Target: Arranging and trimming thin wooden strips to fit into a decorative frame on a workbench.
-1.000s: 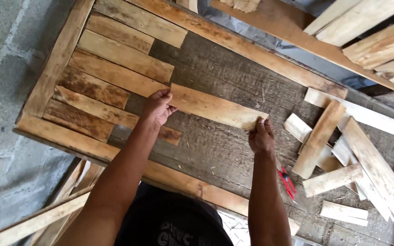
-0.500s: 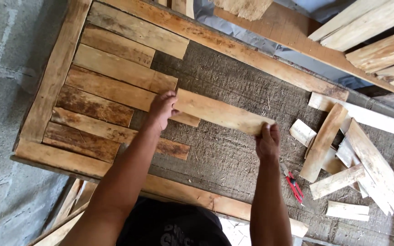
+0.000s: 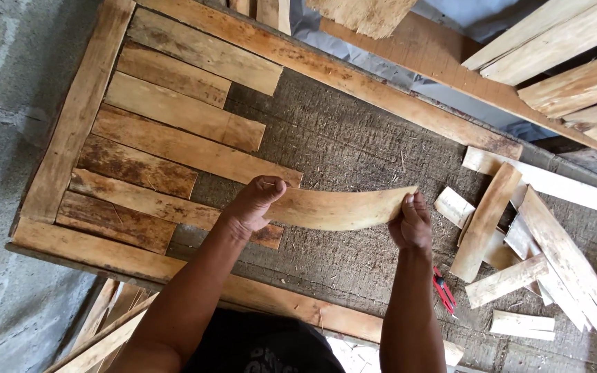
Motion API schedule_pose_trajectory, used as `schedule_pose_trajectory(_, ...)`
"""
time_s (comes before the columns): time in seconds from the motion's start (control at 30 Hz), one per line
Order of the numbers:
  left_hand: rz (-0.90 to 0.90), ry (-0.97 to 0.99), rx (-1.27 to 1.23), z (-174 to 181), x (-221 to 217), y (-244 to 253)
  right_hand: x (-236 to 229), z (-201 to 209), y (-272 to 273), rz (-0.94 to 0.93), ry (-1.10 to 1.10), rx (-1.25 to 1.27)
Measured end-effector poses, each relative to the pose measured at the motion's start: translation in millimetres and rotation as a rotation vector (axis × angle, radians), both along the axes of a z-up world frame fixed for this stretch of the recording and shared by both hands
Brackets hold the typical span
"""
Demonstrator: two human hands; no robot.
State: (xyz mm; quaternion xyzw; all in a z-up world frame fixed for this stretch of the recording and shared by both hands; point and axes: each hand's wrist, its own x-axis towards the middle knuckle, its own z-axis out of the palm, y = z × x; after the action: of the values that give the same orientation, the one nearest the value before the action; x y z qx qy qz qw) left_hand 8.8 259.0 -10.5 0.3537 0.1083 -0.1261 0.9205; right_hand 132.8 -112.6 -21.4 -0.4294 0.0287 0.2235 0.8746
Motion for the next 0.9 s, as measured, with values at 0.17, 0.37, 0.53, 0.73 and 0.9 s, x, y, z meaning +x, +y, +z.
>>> schedule_pose_trajectory(0.17, -0.045, 0.041, -0.106, 17, 0, -7, 11, 2, 3, 0.031, 0.007, 0.032)
schedule_pose_trajectory(0.37, -0.027, 0.076, -0.217, 0, -5, -11, 21, 6, 12, 0.085, 0.006, 0.059)
schedule_pose_trajectory(0.53, 0.032, 0.126, -0.040, -4, 13, 14, 35, 7, 11, 0.064, -0.048, -0.140)
schedule_pose_trajectory(0.73, 0.228, 0.175, 0.213, -3, 59, 36, 48, -28, 14, -0.145, 0.000, -0.326)
schedule_pose_trajectory(0.9, 0.470, 0.604, 0.316, 5, 106, 41, 50, 1, 59, -0.170, 0.071, -0.180)
